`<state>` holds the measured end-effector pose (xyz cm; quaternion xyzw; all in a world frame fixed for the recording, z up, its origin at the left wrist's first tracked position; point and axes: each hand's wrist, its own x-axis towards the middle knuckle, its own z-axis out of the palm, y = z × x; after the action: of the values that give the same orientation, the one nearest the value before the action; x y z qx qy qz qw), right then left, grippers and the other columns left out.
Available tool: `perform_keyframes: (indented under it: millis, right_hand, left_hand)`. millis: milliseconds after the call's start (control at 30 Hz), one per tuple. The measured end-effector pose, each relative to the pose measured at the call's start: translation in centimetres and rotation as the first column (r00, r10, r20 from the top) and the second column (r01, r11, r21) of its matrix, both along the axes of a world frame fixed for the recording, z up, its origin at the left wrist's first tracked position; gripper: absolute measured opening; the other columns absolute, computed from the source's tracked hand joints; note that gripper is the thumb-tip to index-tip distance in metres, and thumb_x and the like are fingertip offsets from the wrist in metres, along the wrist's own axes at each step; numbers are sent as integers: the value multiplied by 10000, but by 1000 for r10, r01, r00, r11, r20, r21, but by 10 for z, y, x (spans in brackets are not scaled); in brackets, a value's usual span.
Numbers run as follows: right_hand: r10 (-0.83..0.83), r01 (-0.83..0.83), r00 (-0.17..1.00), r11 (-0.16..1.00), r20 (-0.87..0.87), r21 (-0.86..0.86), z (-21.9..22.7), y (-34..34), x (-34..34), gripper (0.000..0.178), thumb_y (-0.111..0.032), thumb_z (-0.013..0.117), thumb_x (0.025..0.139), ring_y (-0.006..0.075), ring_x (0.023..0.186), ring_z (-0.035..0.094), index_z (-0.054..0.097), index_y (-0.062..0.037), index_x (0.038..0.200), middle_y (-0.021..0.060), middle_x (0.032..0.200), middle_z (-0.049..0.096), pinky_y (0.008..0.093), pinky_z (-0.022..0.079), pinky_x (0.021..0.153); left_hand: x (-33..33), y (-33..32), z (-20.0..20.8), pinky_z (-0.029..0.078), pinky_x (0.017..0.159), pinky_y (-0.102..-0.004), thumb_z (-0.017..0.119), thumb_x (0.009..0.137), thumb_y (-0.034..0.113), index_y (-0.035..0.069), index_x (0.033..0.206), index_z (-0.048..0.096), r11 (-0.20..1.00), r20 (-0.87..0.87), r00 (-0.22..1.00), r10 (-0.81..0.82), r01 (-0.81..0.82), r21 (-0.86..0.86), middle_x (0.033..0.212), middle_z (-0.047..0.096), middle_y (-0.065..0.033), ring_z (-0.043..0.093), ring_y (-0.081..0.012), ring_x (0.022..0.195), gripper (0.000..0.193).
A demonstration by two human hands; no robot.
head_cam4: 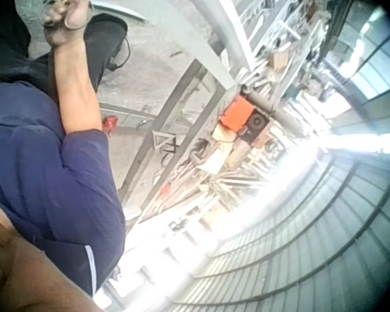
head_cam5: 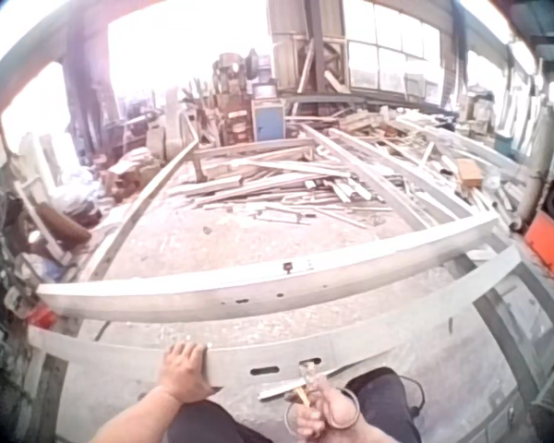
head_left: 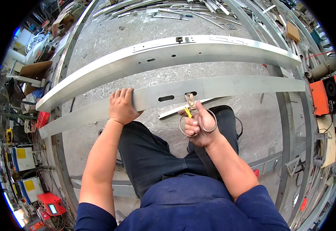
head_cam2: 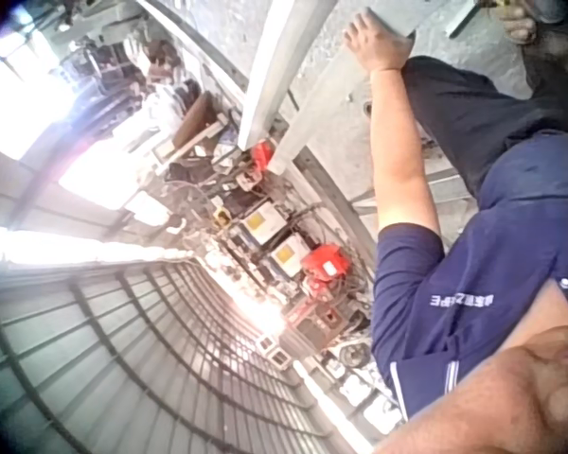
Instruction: The person uses an angle grinder to smooth the edges of a long metal frame. They then inspect the frame and proceed to unpack a cardboard box containing a keypad, foam inserts, and plastic-wrapped hardware components, placing them on the frame.
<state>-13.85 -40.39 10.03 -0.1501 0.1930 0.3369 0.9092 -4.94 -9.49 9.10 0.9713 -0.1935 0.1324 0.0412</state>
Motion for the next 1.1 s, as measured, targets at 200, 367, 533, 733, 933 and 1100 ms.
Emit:
perform_keyframes:
  millis: [200, 367, 533, 733, 933, 1100]
  right_hand:
    - [-78, 75, 991, 997, -104, -26, 26, 7, 4, 1009, -802, 338, 981, 193, 641, 496, 461, 136, 1331, 57, 788, 493, 349, 464, 733]
    - [-29, 36, 998, 992, -59, 122, 15, -4, 0, 961, -741, 345, 1016, 196, 656, 520, 425, 131, 1412, 51, 797, 502, 385, 521, 815]
    - [212, -132, 948, 940, 236, -315, 32, -39, -28, 750, -629, 411, 1059, 120, 534, 525, 551, 54, 1336, 11, 691, 539, 328, 529, 612]
    - [526, -25, 842, 261, 120, -965, 40, -51, -48, 411, -307, 744, 963, 124, 507, 581, 679, 20, 1203, 71, 629, 621, 300, 473, 489]
    - [878, 230, 390, -386, -279, -893, -21, -16, -28, 369, -345, 774, 857, 401, 989, 719, 727, -7, 998, 230, 1020, 745, 480, 577, 875]
    - [882, 238, 217, -462, -417, -854, -98, 13, 3, 236, -172, 683, 869, 400, 983, 718, 729, -9, 1033, 232, 1023, 736, 493, 577, 870]
  left_hand:
    - [5, 1, 3, 406, 1050, -461, 910, 608, 464, 97, 1283, 571, 1000, -57, 998, 11, -10, 15, 1199, 621, -78, 571, -308, 1150, 840]
    - [11, -2, 9, 399, 1084, -472, 906, 629, 477, 81, 1327, 565, 998, -153, 987, 43, -37, 46, 1248, 620, -97, 564, -315, 1206, 872]
    - [27, 0, 17, 394, 1125, -475, 901, 635, 484, 56, 1370, 556, 999, -290, 956, 39, -28, 42, 1309, 616, -129, 546, -334, 1277, 918]
    - [33, -2, 24, 387, 1144, -468, 906, 633, 480, 47, 1375, 557, 998, -360, 932, 49, -31, 57, 1322, 615, -139, 539, -339, 1288, 928]
    - [33, -2, 24, 370, 1159, -466, 904, 634, 483, 51, 1394, 548, 998, -385, 921, 54, -43, 37, 1332, 613, -126, 535, -315, 1305, 944]
    - [32, 0, 32, 360, 1174, -457, 902, 638, 488, 64, 1407, 542, 997, -419, 905, 77, -62, 49, 1353, 607, -115, 525, -302, 1324, 949]
